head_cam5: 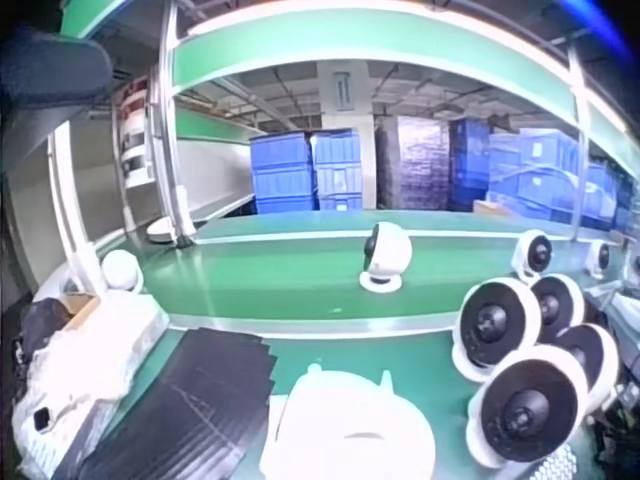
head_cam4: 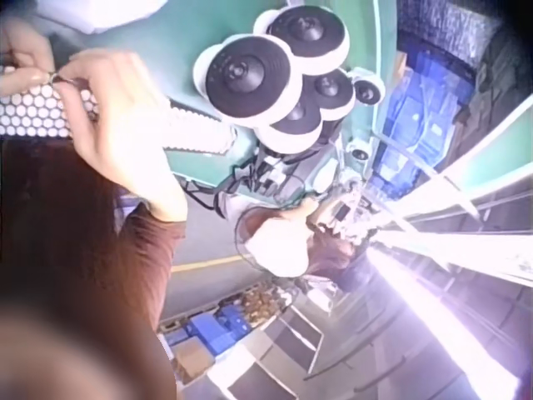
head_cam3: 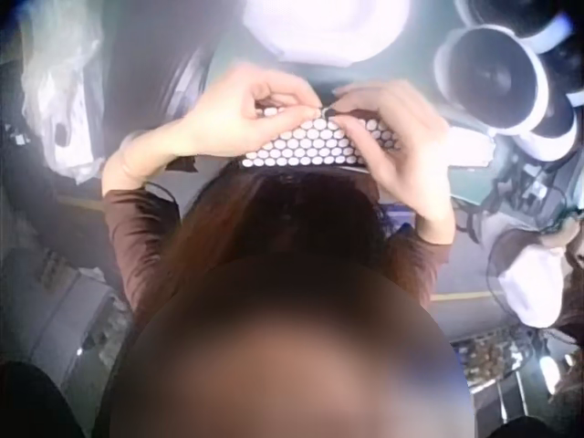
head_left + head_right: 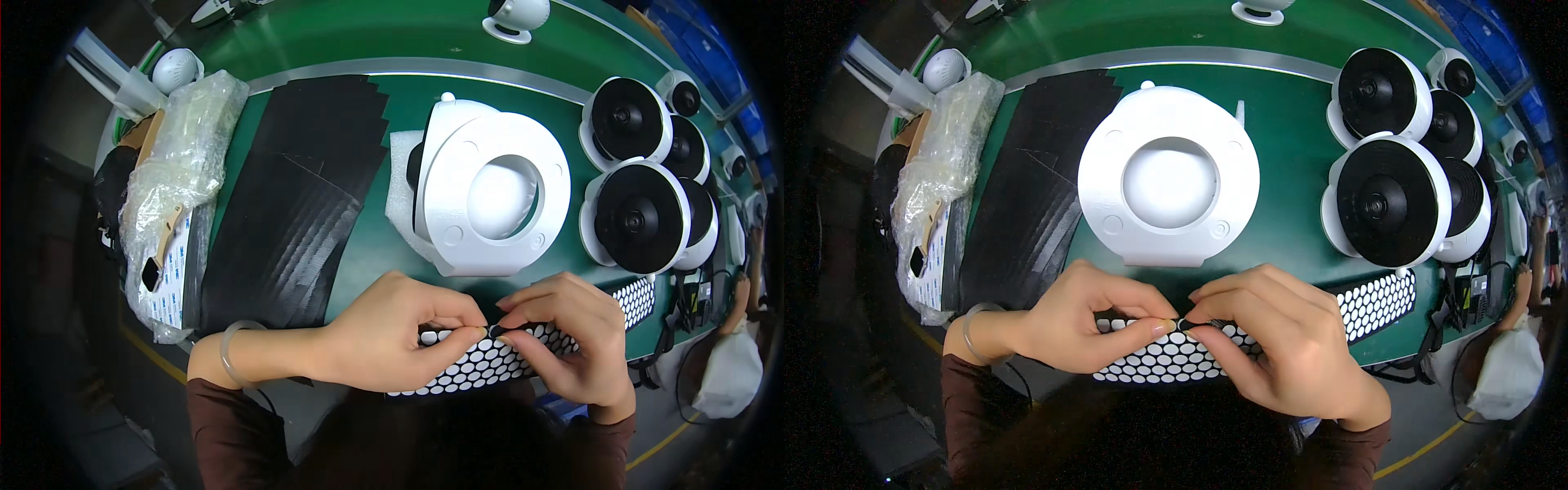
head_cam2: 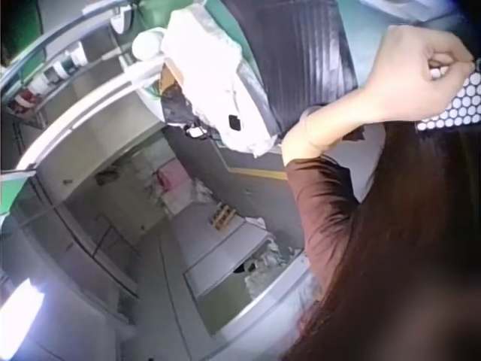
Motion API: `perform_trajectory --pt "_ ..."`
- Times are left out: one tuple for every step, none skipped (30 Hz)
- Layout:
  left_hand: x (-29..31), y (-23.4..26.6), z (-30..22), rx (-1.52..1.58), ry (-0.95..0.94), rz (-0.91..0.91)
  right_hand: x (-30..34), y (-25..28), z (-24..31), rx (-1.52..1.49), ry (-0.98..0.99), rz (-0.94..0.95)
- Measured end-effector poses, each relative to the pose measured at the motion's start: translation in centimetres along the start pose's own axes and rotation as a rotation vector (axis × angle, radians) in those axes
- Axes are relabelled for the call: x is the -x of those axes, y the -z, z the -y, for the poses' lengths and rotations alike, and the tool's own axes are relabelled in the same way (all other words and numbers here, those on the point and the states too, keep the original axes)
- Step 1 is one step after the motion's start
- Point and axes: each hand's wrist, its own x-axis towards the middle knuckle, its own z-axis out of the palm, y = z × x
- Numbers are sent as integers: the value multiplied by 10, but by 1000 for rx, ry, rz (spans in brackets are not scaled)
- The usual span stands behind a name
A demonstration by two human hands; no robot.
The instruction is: Attaching small black rubber pads/feet to the base of security camera components.
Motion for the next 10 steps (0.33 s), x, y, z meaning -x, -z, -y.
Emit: perform_trajectory --pt "0 0 0 0 0 0 -1 0 0 -8 -1 13" --pt "0 0 1 -25 -13 -5 -1 0 -1 -8 -1 14" --pt "1 0 1 -50 -25 -9 -2 1 -3 -30 -10 44" --pt "1 0 1 -50 -26 -6 -2 3 -3 -49 -21 71" --pt "1 0 0 -68 -31 -11 -2 3 -2 -49 -24 70" --pt "1 0 0 -87 -36 -17 -2 4 0 -26 10 63" --pt "1 0 0 -88 -35 -19 -3 5 3 -4 48 57" --pt "1 0 1 -133 -30 -45 -3 6 6 -9 67 -1" --pt "2 0 2 -177 -25 -72 -3 7 10 -14 86 -60" --pt "2 0 3 -179 -24 -72 -4 9 12 -35 83 -135"
